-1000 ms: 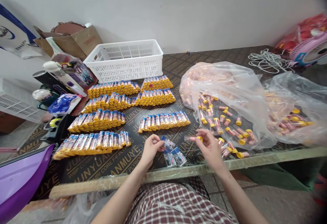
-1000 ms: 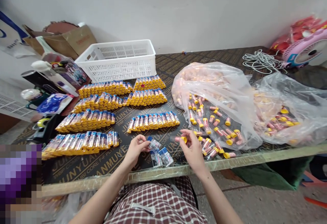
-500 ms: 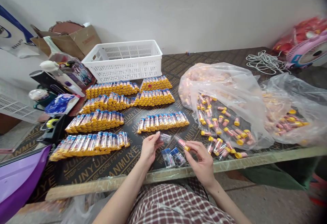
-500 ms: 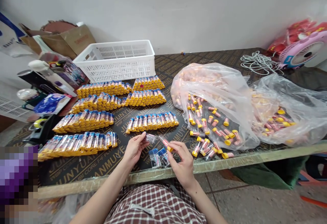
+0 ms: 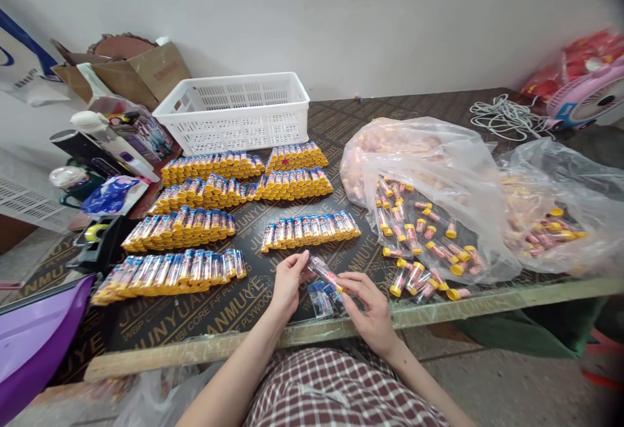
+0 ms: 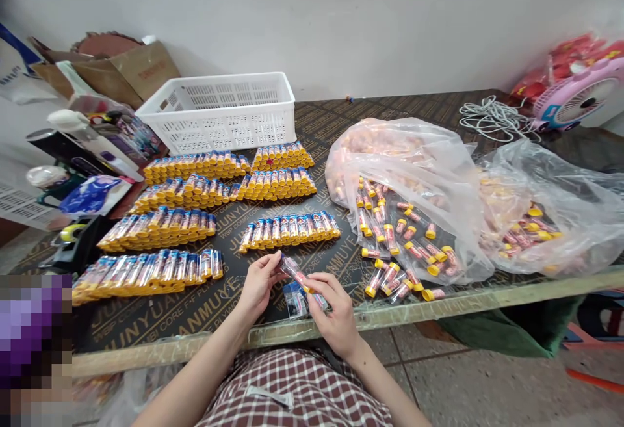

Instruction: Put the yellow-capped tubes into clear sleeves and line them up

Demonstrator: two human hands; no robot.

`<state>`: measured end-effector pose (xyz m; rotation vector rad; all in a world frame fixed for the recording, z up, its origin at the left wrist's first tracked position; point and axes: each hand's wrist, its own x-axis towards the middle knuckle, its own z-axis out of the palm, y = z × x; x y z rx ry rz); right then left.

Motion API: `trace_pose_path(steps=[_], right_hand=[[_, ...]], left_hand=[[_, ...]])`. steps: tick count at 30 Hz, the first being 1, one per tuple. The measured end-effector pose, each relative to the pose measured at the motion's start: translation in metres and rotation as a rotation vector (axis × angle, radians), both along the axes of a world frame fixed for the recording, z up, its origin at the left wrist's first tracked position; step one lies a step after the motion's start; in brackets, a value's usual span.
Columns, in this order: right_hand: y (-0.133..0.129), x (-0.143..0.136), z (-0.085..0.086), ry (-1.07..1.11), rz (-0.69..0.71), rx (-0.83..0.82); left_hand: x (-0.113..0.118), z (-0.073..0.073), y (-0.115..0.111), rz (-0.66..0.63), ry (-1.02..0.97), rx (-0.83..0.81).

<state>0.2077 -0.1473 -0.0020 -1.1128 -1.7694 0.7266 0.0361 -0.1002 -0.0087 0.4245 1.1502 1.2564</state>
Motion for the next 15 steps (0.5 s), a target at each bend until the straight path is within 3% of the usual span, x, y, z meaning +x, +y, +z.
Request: trace_pose_path(steps=[8,11,15], right_hand=[[0.004,0.001,-0.011,0.029,0.016,-0.054],[0.007,0.001,-0.007,-0.019,0.013,-0.002],[0.011,0.003,-0.003,0.03,0.127,-0.038]], left_hand=[[0.003,0.01,-0.006,-0.196,-0.092,0.028],[0.005,0.012,-0.012,-0.347,-0.071,0.004],[0.01,0.015,-0.02,-0.5,-0.076,-0.019]])
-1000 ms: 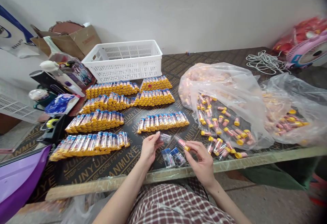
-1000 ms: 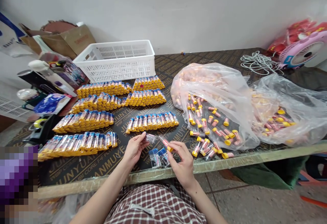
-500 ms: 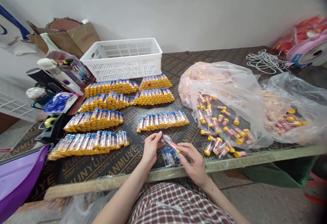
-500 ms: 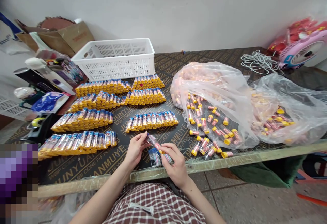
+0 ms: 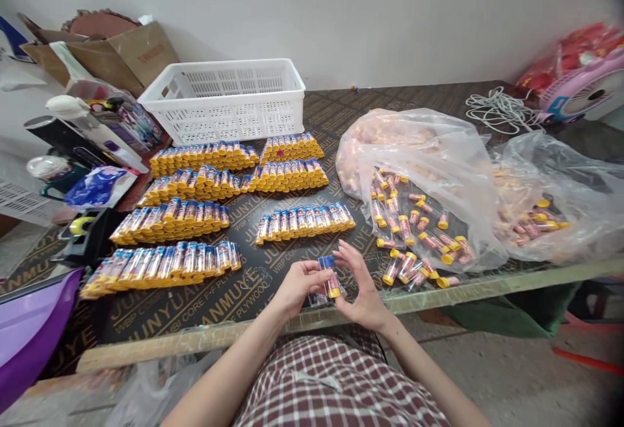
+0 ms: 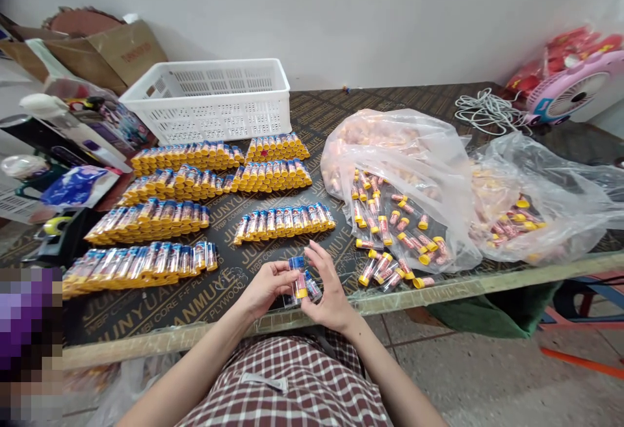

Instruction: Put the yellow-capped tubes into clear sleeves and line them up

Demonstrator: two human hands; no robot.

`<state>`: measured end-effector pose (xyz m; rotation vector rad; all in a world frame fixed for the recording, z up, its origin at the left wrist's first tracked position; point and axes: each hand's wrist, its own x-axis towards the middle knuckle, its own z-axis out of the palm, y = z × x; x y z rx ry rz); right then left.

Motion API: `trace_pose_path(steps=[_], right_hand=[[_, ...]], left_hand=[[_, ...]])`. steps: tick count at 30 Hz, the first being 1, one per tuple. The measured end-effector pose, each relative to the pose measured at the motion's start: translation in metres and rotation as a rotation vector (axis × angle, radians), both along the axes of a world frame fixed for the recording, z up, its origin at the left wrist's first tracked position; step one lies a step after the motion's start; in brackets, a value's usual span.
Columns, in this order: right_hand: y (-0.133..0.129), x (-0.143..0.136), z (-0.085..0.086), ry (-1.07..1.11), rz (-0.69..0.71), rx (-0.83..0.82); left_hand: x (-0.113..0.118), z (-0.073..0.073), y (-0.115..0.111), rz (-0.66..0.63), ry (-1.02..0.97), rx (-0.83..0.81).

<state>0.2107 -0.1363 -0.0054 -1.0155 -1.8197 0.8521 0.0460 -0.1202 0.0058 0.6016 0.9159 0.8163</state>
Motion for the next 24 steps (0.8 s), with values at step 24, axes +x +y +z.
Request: trace_pose_path(steps=[24], right_hand=[[-0.0059,0.0001,-0.0035,0.187,0.102,-0.086]], left_hand=[[0.0065,0.0076,-0.008,-0.032,0.009,-0.028]])
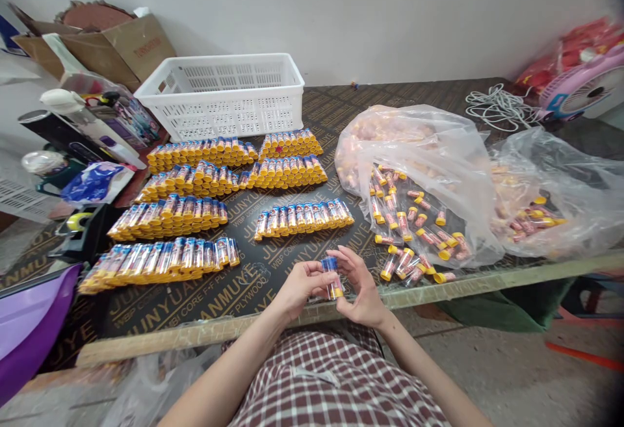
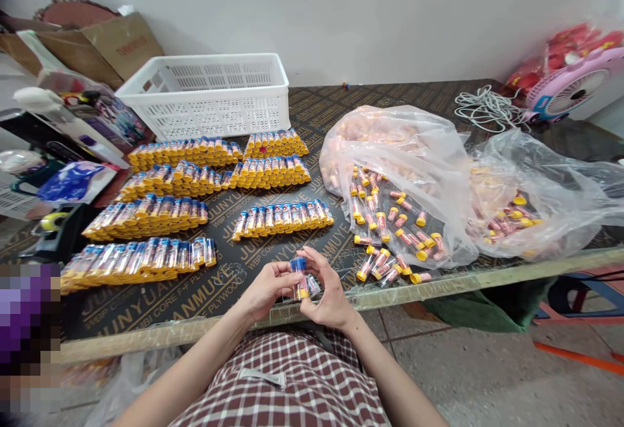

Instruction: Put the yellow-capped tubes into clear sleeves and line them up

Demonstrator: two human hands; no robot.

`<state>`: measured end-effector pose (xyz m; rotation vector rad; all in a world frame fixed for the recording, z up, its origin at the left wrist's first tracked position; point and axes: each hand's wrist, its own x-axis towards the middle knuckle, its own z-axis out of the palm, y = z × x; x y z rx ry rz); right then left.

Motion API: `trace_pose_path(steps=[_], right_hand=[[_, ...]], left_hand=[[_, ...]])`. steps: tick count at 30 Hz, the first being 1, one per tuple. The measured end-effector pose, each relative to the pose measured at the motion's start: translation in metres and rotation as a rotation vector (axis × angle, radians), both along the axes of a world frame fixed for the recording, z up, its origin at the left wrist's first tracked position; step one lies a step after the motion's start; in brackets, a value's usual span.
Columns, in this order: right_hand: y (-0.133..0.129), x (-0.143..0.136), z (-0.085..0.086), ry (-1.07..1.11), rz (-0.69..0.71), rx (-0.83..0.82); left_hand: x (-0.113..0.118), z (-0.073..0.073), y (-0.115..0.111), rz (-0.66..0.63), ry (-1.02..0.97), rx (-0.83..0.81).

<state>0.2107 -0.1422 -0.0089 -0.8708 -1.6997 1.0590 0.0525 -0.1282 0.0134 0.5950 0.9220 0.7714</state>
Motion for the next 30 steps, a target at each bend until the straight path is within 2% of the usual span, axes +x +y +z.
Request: trace_pose_path(steps=[7,10,13,16,19,22,26,30], right_hand=[[0.001,-0.001,0.003,-0.021,0.019,-0.007],[0.004,0.003,0.006,-0.044,0.023,-0.017],[0.008,0.012,0.004,-0.05,-0.049,-0.017],[0.012,0.022,0.0,-0.057,-0.133,-0.038],[0.013,0.027,-0.002,-0.111,-0.175,-0.048],[0.013,0.028,0.001,-0.178,-0.167,-0.015],[0.018,0.034,0.001,-0.359,-0.219,0.06],[0.039,0.059,-0.012,-0.622,-0.436,0.204]], left_hand=[[0.001,0.0,-0.002,0.012,-0.007,0.002],[-0.011,0.001,0.01,0.078,0.079,0.065],[-0.043,0.0,0.039,0.267,0.389,0.239],[-0.084,-0.004,0.075,0.487,0.874,0.393],[-0.11,-0.013,0.101,0.412,1.231,0.458],[-0.115,-0.021,0.111,0.268,1.397,0.499],[-0.111,-0.022,0.107,0.194,1.53,0.58],[-0.11,-0.016,0.095,0.182,1.625,0.662]])
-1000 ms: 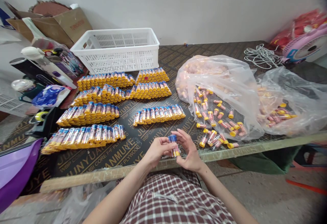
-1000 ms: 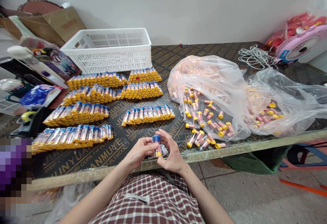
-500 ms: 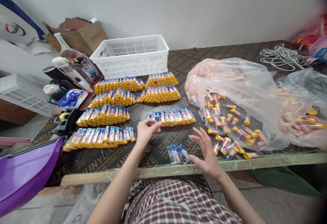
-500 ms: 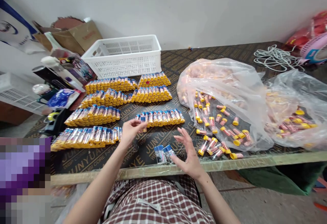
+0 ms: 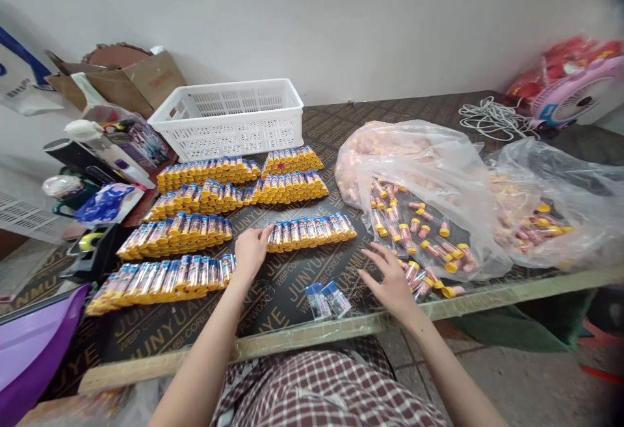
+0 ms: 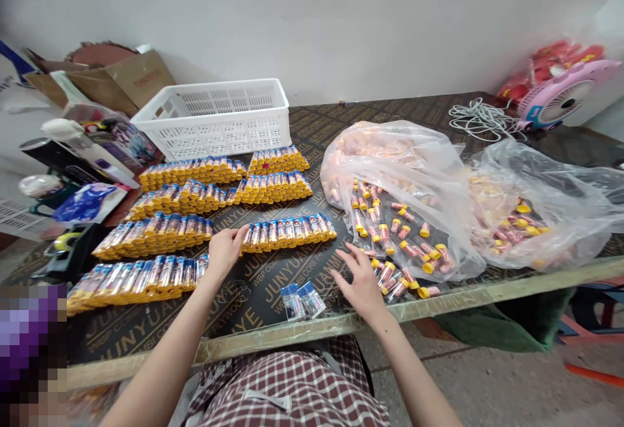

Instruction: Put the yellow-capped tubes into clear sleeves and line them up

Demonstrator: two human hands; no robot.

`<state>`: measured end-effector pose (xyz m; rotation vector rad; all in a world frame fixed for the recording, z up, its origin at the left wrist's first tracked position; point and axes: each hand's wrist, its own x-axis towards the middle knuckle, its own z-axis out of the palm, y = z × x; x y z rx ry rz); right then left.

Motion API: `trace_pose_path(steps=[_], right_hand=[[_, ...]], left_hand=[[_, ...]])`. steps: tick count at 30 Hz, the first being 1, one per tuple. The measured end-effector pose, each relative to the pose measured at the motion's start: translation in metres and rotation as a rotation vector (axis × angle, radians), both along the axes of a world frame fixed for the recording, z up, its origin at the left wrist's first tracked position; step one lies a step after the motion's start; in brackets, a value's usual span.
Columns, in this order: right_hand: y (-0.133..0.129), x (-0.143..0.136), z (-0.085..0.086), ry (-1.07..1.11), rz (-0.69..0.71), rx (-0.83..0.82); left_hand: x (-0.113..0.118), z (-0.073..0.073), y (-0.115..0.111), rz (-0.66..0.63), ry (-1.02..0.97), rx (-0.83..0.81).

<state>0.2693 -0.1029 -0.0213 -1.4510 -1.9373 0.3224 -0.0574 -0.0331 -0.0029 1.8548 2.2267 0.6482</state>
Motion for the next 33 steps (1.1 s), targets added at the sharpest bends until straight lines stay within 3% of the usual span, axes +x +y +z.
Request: trace_pose_path(steps=[2,5,9,11,14,16,19,24,28,33], right_hand=[[0.014,0.017,-0.009,-0.181,-0.08,0.049],[0.034,0.038,-0.018,-0.477,-0.147,-0.008],[0.049,0.05,-0.019,-0.608,-0.125,-0.066],[0.054,0.052,-0.018,-0.601,-0.087,-0.068],[0.056,0.05,-0.013,-0.582,-0.021,-0.06],[0.054,0.046,-0.01,-0.466,0.003,-0.044],[0.043,0.035,-0.005,-0.083,-0.034,-0.059],[0.018,0.007,0.002,0.453,-0.052,-0.234],[0.002,-0.013,0.011,0.572,0.01,-0.313],[-0.01,-0.027,0.018,0.673,0.008,-0.295]], left_hand=[[0.005,0.001,-0.01,0.001,-0.058,0.104],[0.023,-0.005,-0.033,-0.026,-0.227,0.216],[0.057,-0.025,-0.068,-0.252,-0.317,-0.124],[0.069,-0.035,-0.081,-0.293,-0.281,-0.243],[0.078,-0.043,-0.088,-0.281,-0.238,-0.272],[0.079,-0.043,-0.087,-0.271,-0.249,-0.276],[0.078,-0.042,-0.085,-0.277,-0.271,-0.276],[0.079,-0.04,-0.09,-0.307,-0.269,-0.225],[0.077,-0.039,-0.09,-0.292,-0.345,-0.173],[0.073,-0.035,-0.08,-0.206,-0.566,-0.251]])
